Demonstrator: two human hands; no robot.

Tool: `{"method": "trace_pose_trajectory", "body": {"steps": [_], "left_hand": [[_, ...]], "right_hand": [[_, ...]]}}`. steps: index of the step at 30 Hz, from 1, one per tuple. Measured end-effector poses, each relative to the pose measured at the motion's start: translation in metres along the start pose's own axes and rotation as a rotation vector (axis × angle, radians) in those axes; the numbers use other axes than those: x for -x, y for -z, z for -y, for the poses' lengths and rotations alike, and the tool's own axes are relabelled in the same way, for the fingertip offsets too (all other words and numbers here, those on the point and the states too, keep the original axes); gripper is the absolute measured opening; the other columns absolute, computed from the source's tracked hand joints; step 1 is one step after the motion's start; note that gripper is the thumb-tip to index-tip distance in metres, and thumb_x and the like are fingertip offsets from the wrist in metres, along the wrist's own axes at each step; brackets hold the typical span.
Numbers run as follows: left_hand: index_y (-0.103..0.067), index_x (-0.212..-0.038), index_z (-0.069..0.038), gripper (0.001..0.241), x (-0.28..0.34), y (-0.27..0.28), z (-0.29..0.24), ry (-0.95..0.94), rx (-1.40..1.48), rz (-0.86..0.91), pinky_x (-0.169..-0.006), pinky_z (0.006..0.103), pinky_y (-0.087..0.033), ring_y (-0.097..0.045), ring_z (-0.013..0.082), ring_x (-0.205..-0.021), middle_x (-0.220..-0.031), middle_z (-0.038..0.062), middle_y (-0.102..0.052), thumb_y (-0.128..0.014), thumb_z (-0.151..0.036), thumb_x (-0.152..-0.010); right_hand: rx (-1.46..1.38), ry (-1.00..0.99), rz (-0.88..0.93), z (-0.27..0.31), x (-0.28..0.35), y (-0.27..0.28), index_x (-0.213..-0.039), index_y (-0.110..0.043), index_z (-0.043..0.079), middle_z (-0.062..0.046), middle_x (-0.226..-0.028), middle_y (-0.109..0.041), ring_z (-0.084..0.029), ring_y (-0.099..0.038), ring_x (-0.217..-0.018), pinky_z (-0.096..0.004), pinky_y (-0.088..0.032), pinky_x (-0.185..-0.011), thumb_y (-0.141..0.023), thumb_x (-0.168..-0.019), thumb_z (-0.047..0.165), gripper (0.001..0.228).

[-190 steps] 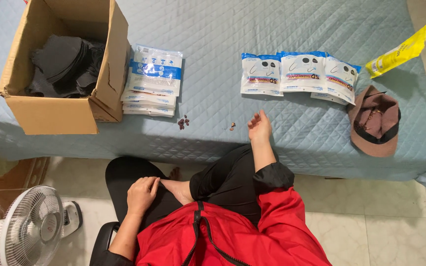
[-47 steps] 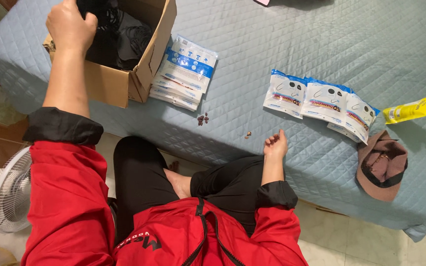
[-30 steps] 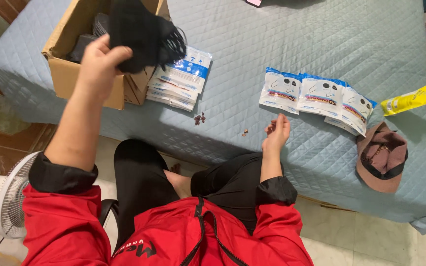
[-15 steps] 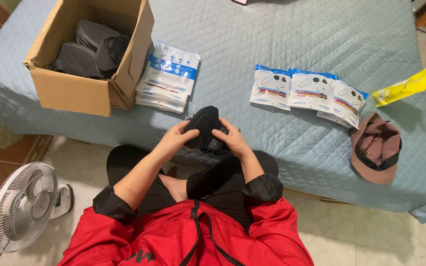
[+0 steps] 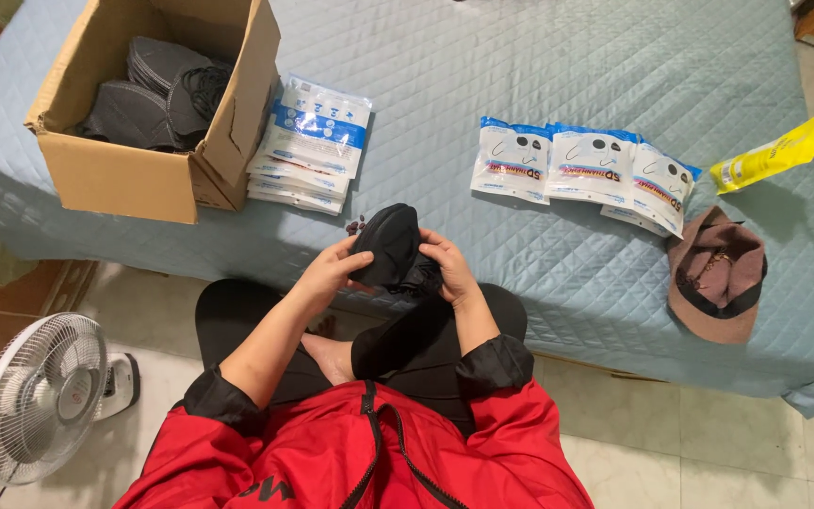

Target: The person sits on a chair and handles black face masks, picking them up from a cardboard box and placing them into individual plastic packaging. They arrange the packaged masks on a bed and continue to pack more masks from the box.

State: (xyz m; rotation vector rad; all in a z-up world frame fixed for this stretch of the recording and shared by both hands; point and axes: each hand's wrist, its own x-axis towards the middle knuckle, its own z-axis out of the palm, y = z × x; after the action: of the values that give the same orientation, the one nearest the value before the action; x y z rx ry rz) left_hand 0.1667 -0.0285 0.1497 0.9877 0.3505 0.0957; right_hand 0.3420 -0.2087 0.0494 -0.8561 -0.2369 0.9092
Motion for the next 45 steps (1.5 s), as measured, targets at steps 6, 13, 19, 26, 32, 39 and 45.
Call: {"method": "trace_pose_trajectory", "body": {"steps": [6,13,19,26,32,39,45], "left_hand": [[-0.060,-0.136,-0.003,0.042,-0.008,-0.006,-0.002,-0.001,-0.002,-0.078,-0.067,0.0540,-0.066,-0.074,0.0376,-0.099,-0.118,0.021,-0.070,-0.069,-0.021,-0.099],[-0.046,-0.146,0.005,0.074,-0.028,-0.005,0.020,-0.029,-0.306,-0.128,-0.065,0.0478,-0.067,-0.071,0.0414,-0.100,-0.128,0.036,-0.060,-0.084,-0.022,-0.089],[-0.052,-0.145,0.000,0.072,-0.022,-0.027,0.004,-0.077,-0.598,-0.091,-0.084,0.0546,-0.062,-0.063,0.0470,-0.119,-0.130,0.032,-0.062,-0.085,-0.029,-0.088],[-0.057,-0.140,0.001,0.065,-0.032,-0.013,0.007,-0.043,-0.441,-0.175,-0.070,0.0462,-0.064,-0.068,0.0373,-0.108,-0.124,0.031,-0.066,-0.083,-0.028,-0.088],[-0.069,-0.130,-0.007,0.055,-0.040,-0.004,-0.015,-0.233,-0.734,-0.254,-0.078,0.0482,-0.058,-0.070,0.0383,-0.104,-0.108,0.024,-0.073,-0.086,-0.027,-0.081],[-0.066,-0.135,-0.027,0.053,-0.055,-0.030,-0.043,-0.981,-1.375,-0.455,-0.081,0.0367,-0.058,-0.072,0.0232,-0.098,-0.113,0.002,-0.075,-0.077,-0.016,-0.085],[-0.070,-0.126,-0.017,0.046,-0.079,-0.060,0.013,-1.187,-1.494,-0.056,-0.088,0.0349,-0.059,-0.071,0.0247,-0.107,-0.122,0.006,-0.074,-0.078,-0.010,-0.082]], "right_hand": [[-0.061,0.029,-0.029,0.009,0.000,-0.004,-0.134,-0.061,0.000,-0.021,-0.121,-0.071,-0.028,-0.072,-0.109,-0.043,-0.059,-0.098,-0.061,-0.100,0.012,0.036],[-0.095,-0.071,-0.047,0.015,0.004,-0.018,-0.135,-0.059,0.005,-0.019,-0.125,-0.069,-0.029,-0.070,-0.114,-0.048,-0.058,-0.100,-0.056,-0.100,0.060,0.065],[0.041,-0.042,-0.163,0.021,0.010,-0.025,-0.123,-0.069,0.003,-0.018,-0.114,-0.074,-0.029,-0.075,-0.104,-0.044,-0.062,-0.093,-0.076,-0.094,0.009,0.031],[0.089,-0.021,-0.030,0.019,0.009,-0.013,-0.137,-0.060,0.006,-0.018,-0.125,-0.068,-0.030,-0.068,-0.113,-0.043,-0.058,-0.099,-0.064,-0.076,-0.015,0.064],[0.300,0.047,0.006,0.043,0.022,-0.019,-0.151,-0.049,0.010,-0.005,-0.142,-0.058,-0.017,-0.059,-0.126,-0.033,-0.052,-0.105,-0.073,-0.085,0.005,0.070],[0.059,-0.088,0.149,0.062,0.015,0.004,-0.110,-0.075,-0.004,-0.021,-0.105,-0.078,-0.030,-0.076,-0.101,-0.042,-0.061,-0.090,-0.034,-0.104,0.066,0.081],[-0.397,-0.324,0.128,0.074,0.004,-0.006,-0.131,-0.063,0.000,-0.034,-0.120,-0.067,-0.056,-0.065,-0.111,-0.079,-0.041,-0.100,-0.039,-0.084,0.088,0.103]]}}
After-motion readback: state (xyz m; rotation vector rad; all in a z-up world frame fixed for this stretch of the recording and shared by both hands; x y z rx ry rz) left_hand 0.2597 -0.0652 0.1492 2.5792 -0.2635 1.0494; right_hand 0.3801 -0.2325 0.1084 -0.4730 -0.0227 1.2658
